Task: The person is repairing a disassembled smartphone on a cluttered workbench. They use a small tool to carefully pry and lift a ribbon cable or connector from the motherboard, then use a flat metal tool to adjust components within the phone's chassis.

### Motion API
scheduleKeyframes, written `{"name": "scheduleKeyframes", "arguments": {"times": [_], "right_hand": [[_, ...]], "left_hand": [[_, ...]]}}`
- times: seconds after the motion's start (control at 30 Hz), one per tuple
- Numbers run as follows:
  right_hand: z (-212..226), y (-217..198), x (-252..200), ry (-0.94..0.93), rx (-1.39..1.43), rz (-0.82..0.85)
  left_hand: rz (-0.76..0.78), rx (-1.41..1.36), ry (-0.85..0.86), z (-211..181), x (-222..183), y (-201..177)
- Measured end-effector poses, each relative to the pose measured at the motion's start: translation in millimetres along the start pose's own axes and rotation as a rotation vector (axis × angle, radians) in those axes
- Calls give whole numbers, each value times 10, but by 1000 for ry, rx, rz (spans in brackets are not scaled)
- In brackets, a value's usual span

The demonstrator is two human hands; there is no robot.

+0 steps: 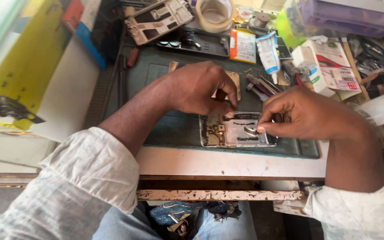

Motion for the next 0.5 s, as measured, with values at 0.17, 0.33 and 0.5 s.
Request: {"name": "scheduleKeyframes", "arguments": {"times": [0.17,0.33,0.5], "right_hand": [[-271,2,-11,106,119,-32],[-248,42,34,45,177,-18],[-297,-11,-19,89,238,-74]], "left_hand": [[29,-34,-78,-14,95,211],[55,-87,-9,-37,118,345],[57,-169,-35,48,126,378]]}}
Point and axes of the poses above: each hand's wrist, its own x-axis towards the middle knuckle, its own y-axis out of the palm, z = x × y, the point moved 6 cm from there along x, towards the middle knuckle, and after that the axes turned 12 degrees about -x, right-handed, at the moved point
